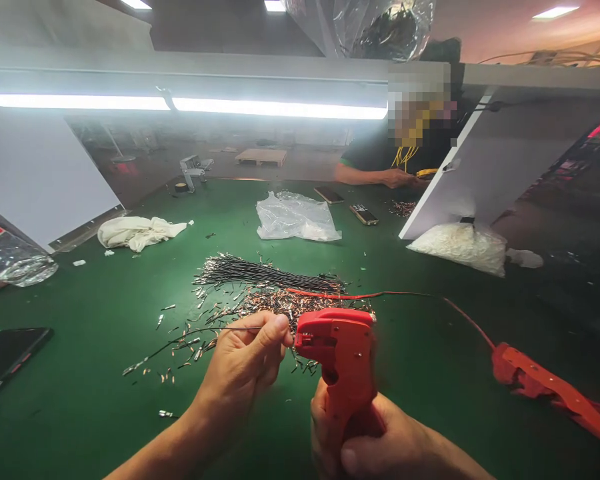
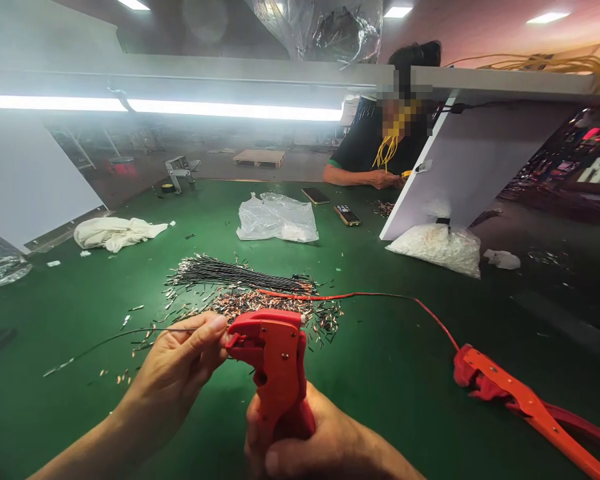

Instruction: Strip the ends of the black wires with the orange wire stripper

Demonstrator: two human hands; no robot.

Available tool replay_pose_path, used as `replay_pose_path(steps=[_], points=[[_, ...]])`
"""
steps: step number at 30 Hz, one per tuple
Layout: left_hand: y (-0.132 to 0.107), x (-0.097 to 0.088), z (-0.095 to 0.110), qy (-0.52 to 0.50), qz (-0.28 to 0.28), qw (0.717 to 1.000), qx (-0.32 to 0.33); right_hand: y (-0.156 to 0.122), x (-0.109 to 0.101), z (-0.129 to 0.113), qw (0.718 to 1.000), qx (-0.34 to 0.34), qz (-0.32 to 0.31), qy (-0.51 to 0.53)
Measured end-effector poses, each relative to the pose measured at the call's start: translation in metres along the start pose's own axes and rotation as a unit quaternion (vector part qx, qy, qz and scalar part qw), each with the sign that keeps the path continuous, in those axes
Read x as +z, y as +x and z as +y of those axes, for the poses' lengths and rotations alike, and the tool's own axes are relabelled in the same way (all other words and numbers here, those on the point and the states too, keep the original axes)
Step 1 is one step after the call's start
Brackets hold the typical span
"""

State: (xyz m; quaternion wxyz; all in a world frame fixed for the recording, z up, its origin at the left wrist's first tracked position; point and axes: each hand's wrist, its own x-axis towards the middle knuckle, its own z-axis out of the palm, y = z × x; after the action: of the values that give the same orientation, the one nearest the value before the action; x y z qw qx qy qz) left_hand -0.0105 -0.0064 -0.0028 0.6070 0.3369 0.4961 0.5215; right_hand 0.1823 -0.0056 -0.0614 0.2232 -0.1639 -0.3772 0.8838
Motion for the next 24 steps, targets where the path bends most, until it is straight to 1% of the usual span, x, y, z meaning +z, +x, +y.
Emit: replay_pose_path(steps=[3, 10, 15, 20, 24], points=[[-0.001, -0.001, 0.002, -0.005, -0.001, 1.0, -0.013, 0.002, -0.001, -0.001, 1.0, -0.003, -0.002, -0.014], [0.0, -0.003, 0.006, -0.004, -0.011, 1.0, -0.012, 0.001, -0.008, 0.007, 1.0, -0.022, -0.003, -0.013], [0.002, -0.003, 0.01, -0.018, -0.014, 0.999, -0.023, 0.002, -0.005, 0.006, 1.0, -0.021, -0.011, -0.006], [0.001, -0.002, 0.009, -0.028, -0.023, 0.999, -0.031, 0.002, -0.002, 0.01, 0.999, -0.032, -0.011, 0.041], [0.001, -0.001, 0.008, -0.015, -0.03, 0.999, -0.041, 0.003, -0.005, 0.012, 0.999, -0.028, -0.011, 0.021]])
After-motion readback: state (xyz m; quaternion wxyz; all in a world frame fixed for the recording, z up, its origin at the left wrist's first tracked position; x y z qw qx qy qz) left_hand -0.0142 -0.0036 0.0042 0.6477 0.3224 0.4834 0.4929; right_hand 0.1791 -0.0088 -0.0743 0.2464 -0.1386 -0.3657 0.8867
